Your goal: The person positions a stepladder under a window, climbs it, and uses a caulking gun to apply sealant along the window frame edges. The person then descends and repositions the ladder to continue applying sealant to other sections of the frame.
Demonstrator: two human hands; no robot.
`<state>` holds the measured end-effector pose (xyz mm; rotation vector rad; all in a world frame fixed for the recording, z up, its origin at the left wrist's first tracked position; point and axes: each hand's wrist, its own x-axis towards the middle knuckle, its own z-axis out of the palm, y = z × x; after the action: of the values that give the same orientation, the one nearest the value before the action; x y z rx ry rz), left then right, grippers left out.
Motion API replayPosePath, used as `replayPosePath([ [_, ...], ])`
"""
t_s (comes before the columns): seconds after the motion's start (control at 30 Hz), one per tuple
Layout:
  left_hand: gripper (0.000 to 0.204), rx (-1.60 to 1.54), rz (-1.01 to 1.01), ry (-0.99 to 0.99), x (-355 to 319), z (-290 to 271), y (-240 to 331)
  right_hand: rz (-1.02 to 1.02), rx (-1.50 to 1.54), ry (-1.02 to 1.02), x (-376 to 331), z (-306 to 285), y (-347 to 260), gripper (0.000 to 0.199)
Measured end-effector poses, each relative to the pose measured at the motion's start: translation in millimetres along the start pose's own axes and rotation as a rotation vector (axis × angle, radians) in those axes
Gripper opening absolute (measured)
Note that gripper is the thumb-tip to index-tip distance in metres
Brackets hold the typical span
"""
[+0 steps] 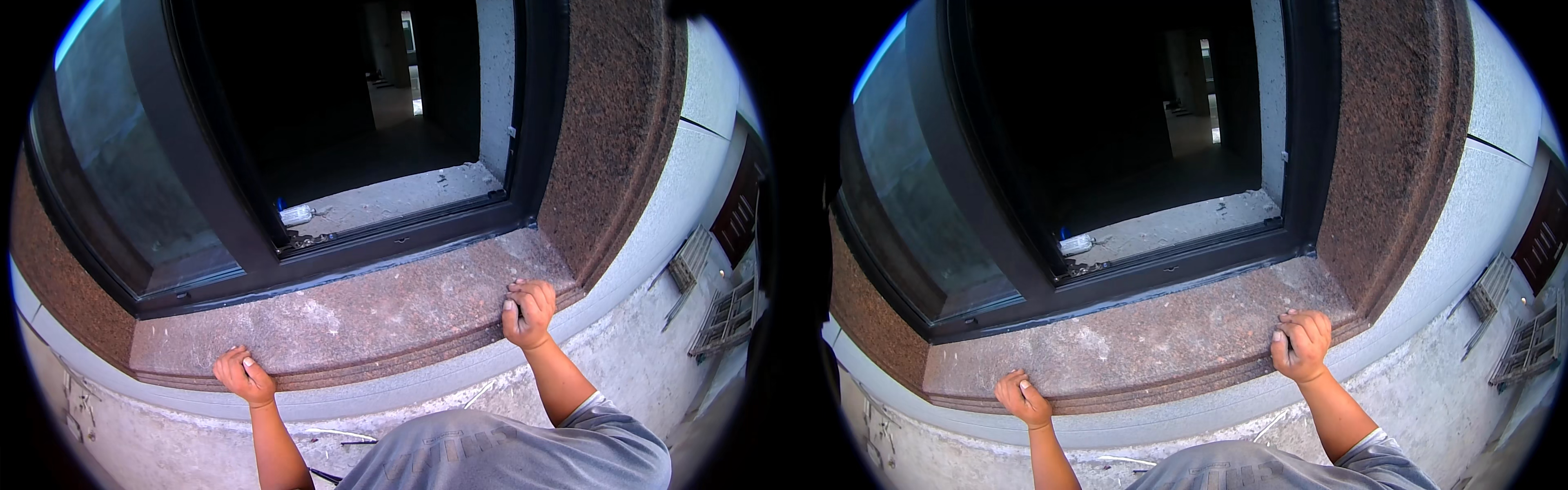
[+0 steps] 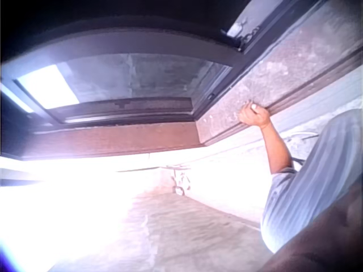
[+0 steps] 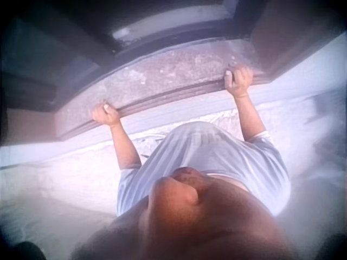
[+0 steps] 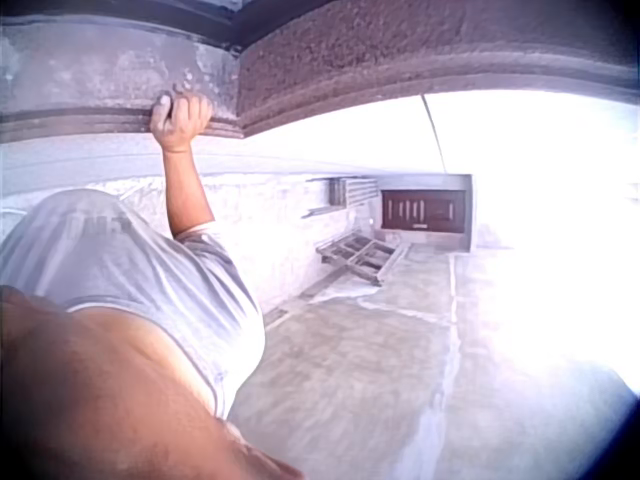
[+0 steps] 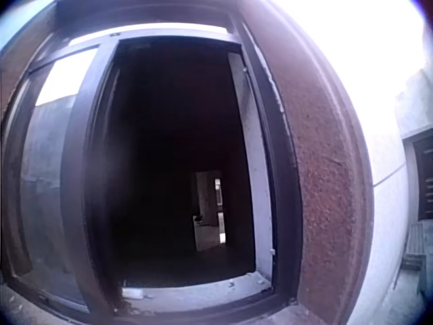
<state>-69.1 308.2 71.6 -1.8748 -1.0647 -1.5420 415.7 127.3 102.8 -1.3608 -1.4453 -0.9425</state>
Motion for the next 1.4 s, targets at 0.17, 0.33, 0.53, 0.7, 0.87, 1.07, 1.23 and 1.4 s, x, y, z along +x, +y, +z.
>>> replayPosePath([
  [0.17,0.023,0.005,-0.009,-0.002,-2.5,0.3,-1.1,0.001,0.006,0.007,-0.9,0.2,0.7,0.009],
  [0.33,0.023,0.008,-0.008,0.000,-3.0,0.4,-1.4,-0.001,0.010,0.009,-1.0,0.3,1.1,0.010],
  [0.53,0.023,0.009,-0.010,-0.011,-4.0,0.2,-2.7,0.000,0.005,0.008,-1.1,-0.2,1.1,0.010],
  [0.7,0.024,0.015,-0.015,-0.007,-3.3,0.2,-1.6,0.000,0.010,0.007,-0.9,0.0,0.6,0.011],
  [0.87,0.024,0.012,-0.022,-0.006,-2.8,0.4,-1.4,-0.003,0.012,0.011,-0.4,0.2,0.7,0.011],
  [1.07,0.024,0.010,-0.020,0.000,-2.6,1.6,-2.0,-0.007,0.003,0.012,-0.4,0.9,1.3,0.010],
  [1.23,0.023,0.006,-0.028,0.005,-3.5,-0.2,-0.7,-0.007,0.013,0.013,-0.8,1.4,1.0,0.009],
  [1.4,0.023,0.022,-0.034,0.004,-5.9,-2.4,-0.4,-0.003,0.014,0.013,0.8,-2.5,-2.4,0.010],
])
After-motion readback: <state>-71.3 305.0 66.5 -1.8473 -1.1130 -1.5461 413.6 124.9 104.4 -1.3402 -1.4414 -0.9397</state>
